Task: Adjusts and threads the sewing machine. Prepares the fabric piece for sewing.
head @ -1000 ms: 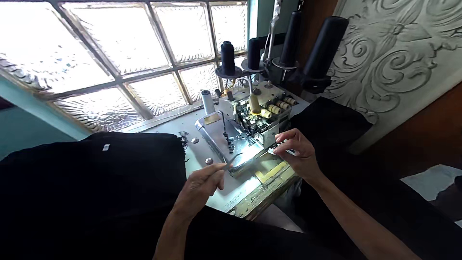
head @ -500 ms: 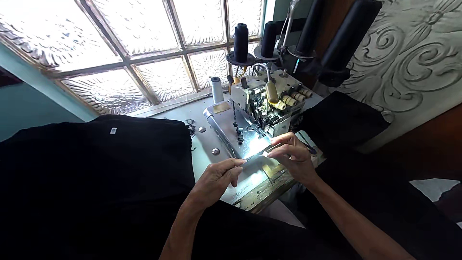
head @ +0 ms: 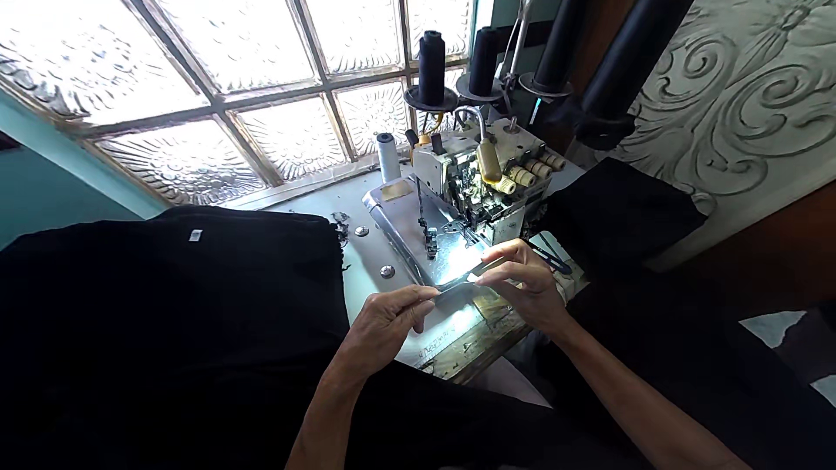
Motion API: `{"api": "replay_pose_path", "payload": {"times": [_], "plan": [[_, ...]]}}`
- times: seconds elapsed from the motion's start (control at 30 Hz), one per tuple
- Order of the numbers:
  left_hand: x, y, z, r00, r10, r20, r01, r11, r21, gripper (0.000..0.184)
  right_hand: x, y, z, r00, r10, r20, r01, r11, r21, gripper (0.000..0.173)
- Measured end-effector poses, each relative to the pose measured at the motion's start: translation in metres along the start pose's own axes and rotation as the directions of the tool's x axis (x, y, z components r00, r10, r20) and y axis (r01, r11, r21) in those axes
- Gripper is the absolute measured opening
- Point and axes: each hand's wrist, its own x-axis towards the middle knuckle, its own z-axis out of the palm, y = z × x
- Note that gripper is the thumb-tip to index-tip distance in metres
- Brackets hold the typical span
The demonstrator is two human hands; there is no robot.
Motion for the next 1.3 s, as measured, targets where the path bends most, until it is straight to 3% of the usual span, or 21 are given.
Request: {"api": "replay_pose_path", "payload": {"times": [0.27,0.47,0.57,0.67,0.73,0.83,1.0,1.17,1.3], "plan": [[0.0,-0.001,0.0,0.993,0.058,-0.098,-0.056,0.998,0.028,0.02,0.0,-0.002,0.005,0.998,0.038,-0.054,-0.041,0.997,-0.067,0.008],[0.001,-0.005,0.0,0.984,0.024,-0.178,-0.005,0.994,0.108,0.021,-0.018,0.01,-0.001,0.978,0.123,-0.17,-0.146,0.981,-0.126,0.013],[0.001,-0.007,-0.002,0.967,0.004,-0.253,0.047,0.98,0.194,0.023,-0.037,0.025,-0.01,0.958,0.139,-0.249,-0.201,0.948,-0.246,0.013],[0.002,-0.004,-0.003,0.951,-0.005,-0.31,0.083,0.968,0.238,0.024,-0.059,0.047,-0.016,0.946,0.16,-0.282,-0.28,0.843,-0.459,0.016],[0.004,0.002,0.0,0.947,-0.012,-0.322,0.087,0.971,0.221,0.022,-0.069,0.06,-0.014,0.958,0.108,-0.267,-0.253,0.757,-0.603,0.021],[0.011,0.016,0.009,0.953,-0.033,-0.303,0.113,0.962,0.251,0.021,-0.07,0.065,-0.011,0.966,0.064,-0.249,-0.22,0.705,-0.674,0.026],[0.034,0.036,0.02,0.952,-0.026,-0.306,0.204,0.797,0.569,0.021,-0.073,0.066,-0.011,0.972,0.03,-0.233,-0.186,0.703,-0.687,0.03],[0.049,0.055,0.032,0.947,-0.052,-0.317,0.269,0.667,0.695,0.019,-0.073,0.064,-0.01,0.967,0.019,-0.252,-0.192,0.704,-0.683,0.031],[0.045,0.051,0.046,0.931,0.088,-0.354,0.254,0.541,0.802,0.018,-0.074,0.064,-0.009,0.967,0.02,-0.256,-0.194,0.707,-0.68,0.031]]}}
